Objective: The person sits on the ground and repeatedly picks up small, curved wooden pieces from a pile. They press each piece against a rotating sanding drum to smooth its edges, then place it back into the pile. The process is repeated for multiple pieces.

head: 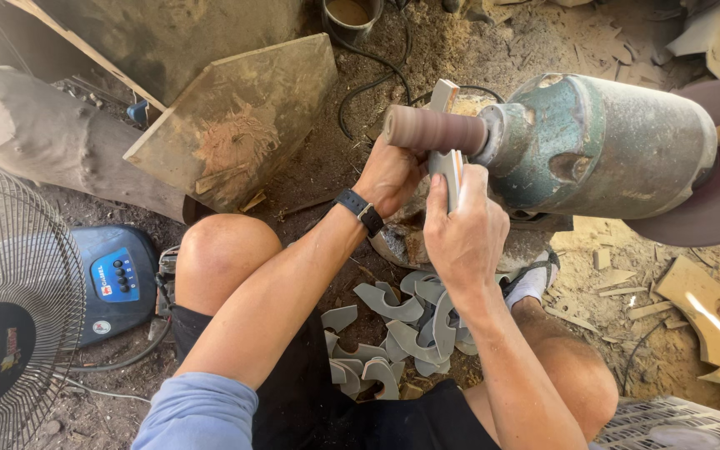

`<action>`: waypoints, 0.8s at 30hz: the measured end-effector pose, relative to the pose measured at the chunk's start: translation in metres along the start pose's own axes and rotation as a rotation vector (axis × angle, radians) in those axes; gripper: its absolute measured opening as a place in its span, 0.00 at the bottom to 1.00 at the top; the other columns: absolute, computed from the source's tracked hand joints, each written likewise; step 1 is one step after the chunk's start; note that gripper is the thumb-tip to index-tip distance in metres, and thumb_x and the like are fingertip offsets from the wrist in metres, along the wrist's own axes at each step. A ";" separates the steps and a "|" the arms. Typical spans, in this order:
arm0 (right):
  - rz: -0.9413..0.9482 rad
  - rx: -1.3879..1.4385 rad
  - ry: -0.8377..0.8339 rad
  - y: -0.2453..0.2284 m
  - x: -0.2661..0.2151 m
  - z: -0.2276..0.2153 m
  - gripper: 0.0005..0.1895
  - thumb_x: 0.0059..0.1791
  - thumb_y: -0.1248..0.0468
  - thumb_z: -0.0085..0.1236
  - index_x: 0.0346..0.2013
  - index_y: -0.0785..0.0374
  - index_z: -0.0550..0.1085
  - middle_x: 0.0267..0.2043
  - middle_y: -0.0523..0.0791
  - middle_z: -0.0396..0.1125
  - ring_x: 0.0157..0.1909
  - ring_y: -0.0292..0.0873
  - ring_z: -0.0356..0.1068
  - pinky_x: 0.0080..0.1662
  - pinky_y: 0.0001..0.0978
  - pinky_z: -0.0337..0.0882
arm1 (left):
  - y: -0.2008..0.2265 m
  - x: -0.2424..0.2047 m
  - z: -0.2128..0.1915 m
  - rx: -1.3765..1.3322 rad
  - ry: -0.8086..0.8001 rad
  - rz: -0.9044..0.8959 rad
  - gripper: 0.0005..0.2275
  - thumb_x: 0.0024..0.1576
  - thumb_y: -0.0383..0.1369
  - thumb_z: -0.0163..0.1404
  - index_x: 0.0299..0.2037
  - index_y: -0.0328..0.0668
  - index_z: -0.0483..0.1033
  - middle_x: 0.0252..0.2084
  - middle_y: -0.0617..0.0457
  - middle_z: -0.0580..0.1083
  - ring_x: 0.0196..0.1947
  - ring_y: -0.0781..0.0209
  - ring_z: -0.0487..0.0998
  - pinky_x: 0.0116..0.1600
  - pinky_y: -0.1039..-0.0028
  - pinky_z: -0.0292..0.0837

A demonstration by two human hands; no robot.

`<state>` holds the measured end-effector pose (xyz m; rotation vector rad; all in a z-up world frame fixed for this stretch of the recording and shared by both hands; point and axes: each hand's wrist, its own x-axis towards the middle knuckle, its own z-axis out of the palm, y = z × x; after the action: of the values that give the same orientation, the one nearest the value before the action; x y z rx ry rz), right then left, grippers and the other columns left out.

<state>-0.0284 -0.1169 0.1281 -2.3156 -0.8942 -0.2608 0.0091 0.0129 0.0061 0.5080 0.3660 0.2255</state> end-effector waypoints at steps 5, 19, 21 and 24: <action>-0.004 -0.002 -0.008 -0.006 -0.001 -0.013 0.08 0.56 0.65 0.56 0.44 0.68 0.69 0.29 0.54 0.72 0.31 0.57 0.75 0.35 0.47 0.70 | -0.006 -0.006 0.000 0.042 -0.079 -0.018 0.06 0.66 0.26 0.46 0.50 0.37 0.72 0.40 0.54 0.75 0.38 0.64 0.74 0.39 0.73 0.72; 0.041 -0.057 -0.128 -0.020 -0.006 -0.035 0.08 0.54 0.65 0.57 0.43 0.68 0.71 0.30 0.55 0.72 0.33 0.60 0.74 0.35 0.49 0.69 | -0.019 -0.047 -0.006 -0.074 -0.159 -0.082 0.09 0.70 0.32 0.44 0.55 0.37 0.72 0.45 0.55 0.76 0.41 0.67 0.76 0.47 0.73 0.74; 0.033 -0.052 -0.115 -0.019 -0.004 -0.031 0.08 0.54 0.66 0.57 0.44 0.68 0.71 0.30 0.55 0.72 0.33 0.60 0.74 0.35 0.48 0.69 | -0.018 -0.039 -0.006 -0.097 -0.129 -0.080 0.09 0.69 0.30 0.44 0.55 0.38 0.73 0.45 0.55 0.76 0.41 0.67 0.76 0.48 0.73 0.75; 0.020 -0.043 -0.075 -0.014 0.004 -0.021 0.07 0.55 0.66 0.58 0.44 0.68 0.71 0.29 0.54 0.71 0.31 0.58 0.74 0.35 0.47 0.69 | -0.013 -0.022 -0.002 -0.076 -0.085 -0.037 0.07 0.66 0.26 0.45 0.53 0.38 0.72 0.45 0.55 0.76 0.41 0.66 0.77 0.44 0.72 0.74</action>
<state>-0.0334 -0.1203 0.1531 -2.3861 -0.9100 -0.1881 -0.0099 -0.0042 0.0037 0.4347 0.2822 0.1810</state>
